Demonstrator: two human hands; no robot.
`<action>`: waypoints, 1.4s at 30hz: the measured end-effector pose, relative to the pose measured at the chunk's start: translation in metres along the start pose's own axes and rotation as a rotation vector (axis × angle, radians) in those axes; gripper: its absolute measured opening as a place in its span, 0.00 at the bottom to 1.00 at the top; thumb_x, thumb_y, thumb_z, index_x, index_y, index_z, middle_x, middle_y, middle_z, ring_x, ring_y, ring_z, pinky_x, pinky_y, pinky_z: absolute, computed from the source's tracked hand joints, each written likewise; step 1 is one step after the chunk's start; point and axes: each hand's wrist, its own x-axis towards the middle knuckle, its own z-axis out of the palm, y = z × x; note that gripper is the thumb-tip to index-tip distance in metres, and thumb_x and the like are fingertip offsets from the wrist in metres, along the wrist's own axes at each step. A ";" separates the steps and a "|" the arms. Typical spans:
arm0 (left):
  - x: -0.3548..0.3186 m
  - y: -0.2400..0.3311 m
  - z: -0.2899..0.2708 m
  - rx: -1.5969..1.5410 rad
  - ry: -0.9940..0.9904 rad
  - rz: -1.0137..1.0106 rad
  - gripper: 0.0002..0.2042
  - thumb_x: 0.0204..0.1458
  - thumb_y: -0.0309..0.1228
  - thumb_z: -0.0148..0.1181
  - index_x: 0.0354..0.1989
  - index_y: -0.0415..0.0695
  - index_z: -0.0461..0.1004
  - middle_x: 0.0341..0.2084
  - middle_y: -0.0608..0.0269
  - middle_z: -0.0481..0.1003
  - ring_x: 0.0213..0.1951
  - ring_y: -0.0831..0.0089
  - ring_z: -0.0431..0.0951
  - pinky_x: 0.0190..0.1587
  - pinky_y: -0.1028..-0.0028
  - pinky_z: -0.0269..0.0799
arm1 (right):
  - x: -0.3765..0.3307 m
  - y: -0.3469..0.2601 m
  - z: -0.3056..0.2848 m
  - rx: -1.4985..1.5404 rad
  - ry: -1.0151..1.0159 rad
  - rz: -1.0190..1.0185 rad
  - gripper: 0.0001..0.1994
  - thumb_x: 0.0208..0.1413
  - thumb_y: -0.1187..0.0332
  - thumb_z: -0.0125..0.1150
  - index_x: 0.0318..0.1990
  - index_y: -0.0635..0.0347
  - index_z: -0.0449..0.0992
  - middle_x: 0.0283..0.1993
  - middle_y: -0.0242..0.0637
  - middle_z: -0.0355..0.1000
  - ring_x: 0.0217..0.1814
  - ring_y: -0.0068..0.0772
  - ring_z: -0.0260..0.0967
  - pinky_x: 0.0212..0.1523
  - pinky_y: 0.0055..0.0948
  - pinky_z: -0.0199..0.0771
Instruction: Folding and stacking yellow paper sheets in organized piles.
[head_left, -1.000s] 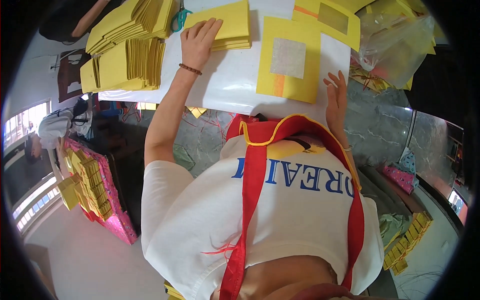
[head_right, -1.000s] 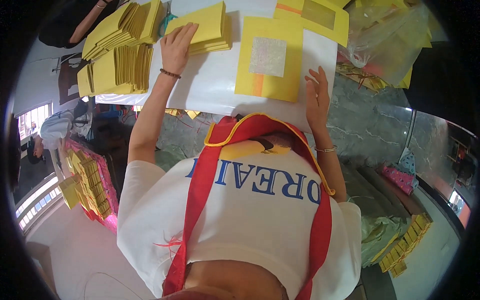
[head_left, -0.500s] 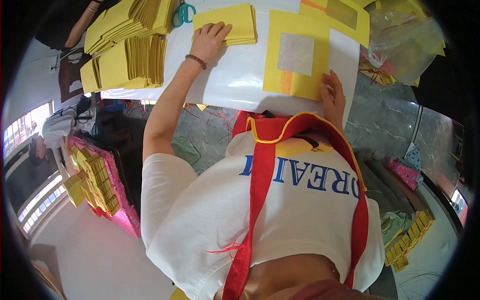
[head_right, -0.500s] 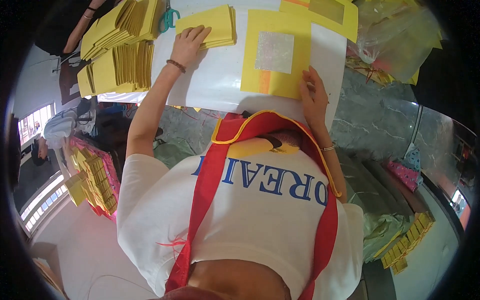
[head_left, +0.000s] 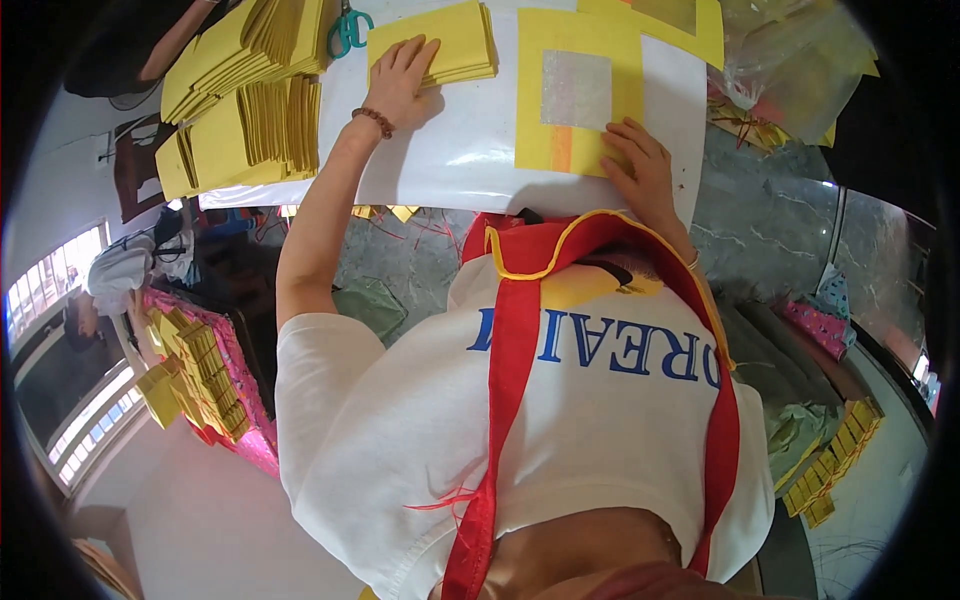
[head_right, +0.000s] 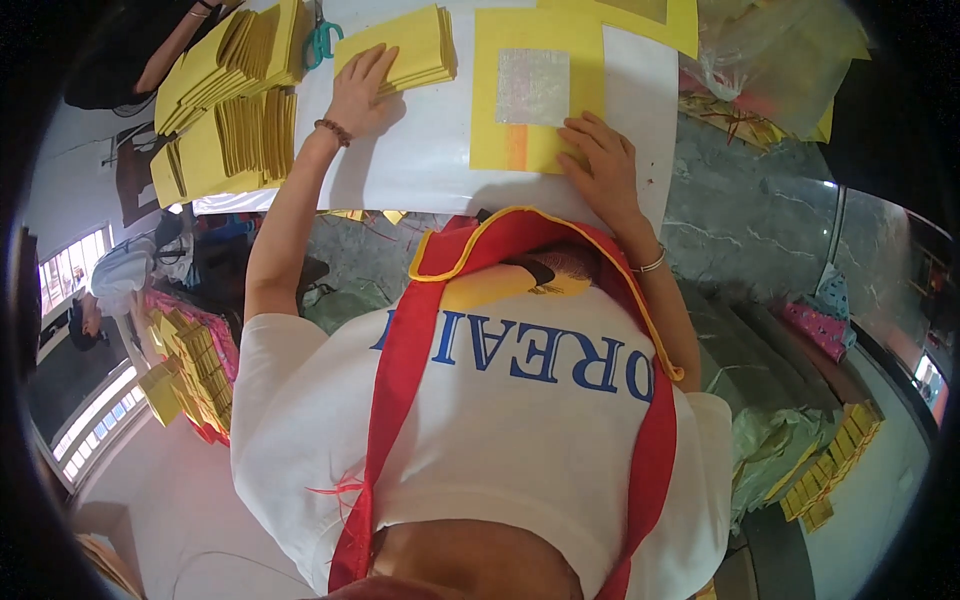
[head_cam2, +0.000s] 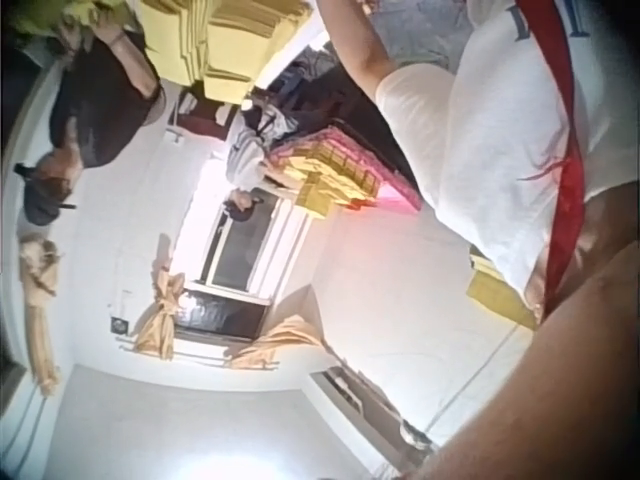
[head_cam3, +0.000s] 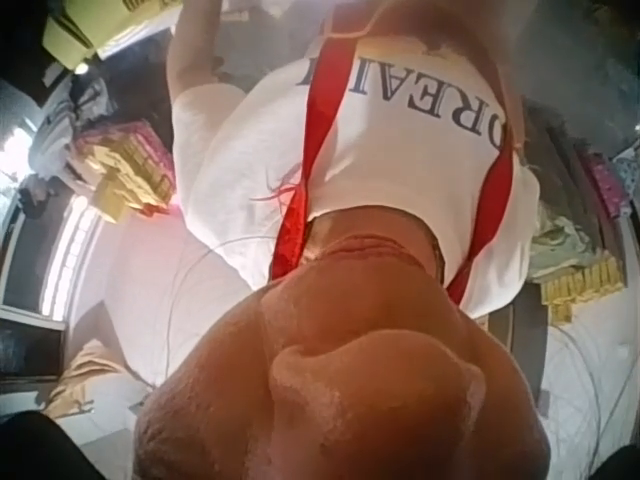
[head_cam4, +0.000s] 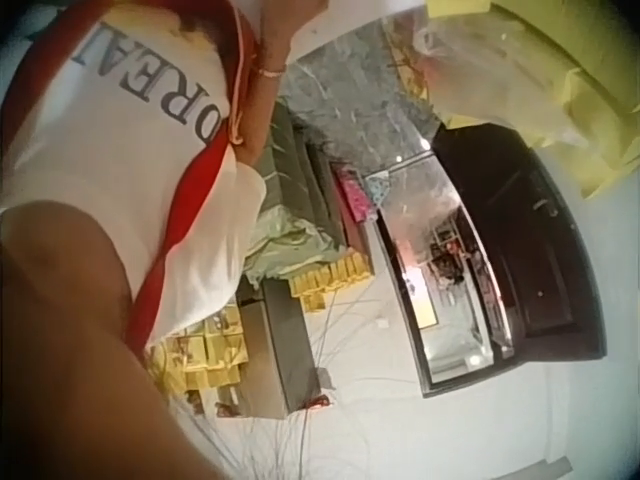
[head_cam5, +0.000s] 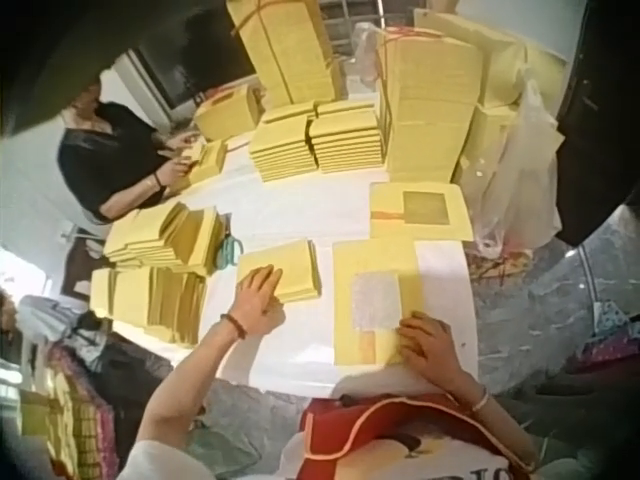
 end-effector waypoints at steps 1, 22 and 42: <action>0.002 0.001 -0.001 0.036 0.031 0.014 0.36 0.35 0.27 0.55 0.61 0.50 0.56 0.59 0.53 0.57 0.60 0.51 0.53 0.61 0.56 0.49 | -0.001 0.001 0.001 0.005 0.006 -0.001 0.16 0.48 0.66 0.60 0.47 0.54 0.73 0.55 0.32 0.67 0.64 0.35 0.56 0.59 0.36 0.49; -0.003 0.130 0.002 -0.393 -0.096 0.355 0.09 0.51 0.33 0.55 0.36 0.42 0.74 0.29 0.58 0.72 0.34 0.62 0.72 0.36 0.68 0.68 | 0.008 0.008 -0.008 0.615 0.048 0.286 0.13 0.58 0.63 0.50 0.42 0.61 0.76 0.52 0.39 0.70 0.57 0.38 0.63 0.52 0.27 0.64; 0.008 0.110 0.021 -0.256 0.053 0.204 0.18 0.43 0.29 0.59 0.46 0.49 0.72 0.47 0.58 0.70 0.47 0.59 0.67 0.49 0.65 0.62 | 0.007 0.031 0.000 0.851 0.015 0.385 0.14 0.53 0.69 0.57 0.46 0.66 0.72 0.52 0.38 0.69 0.49 0.23 0.65 0.47 0.23 0.65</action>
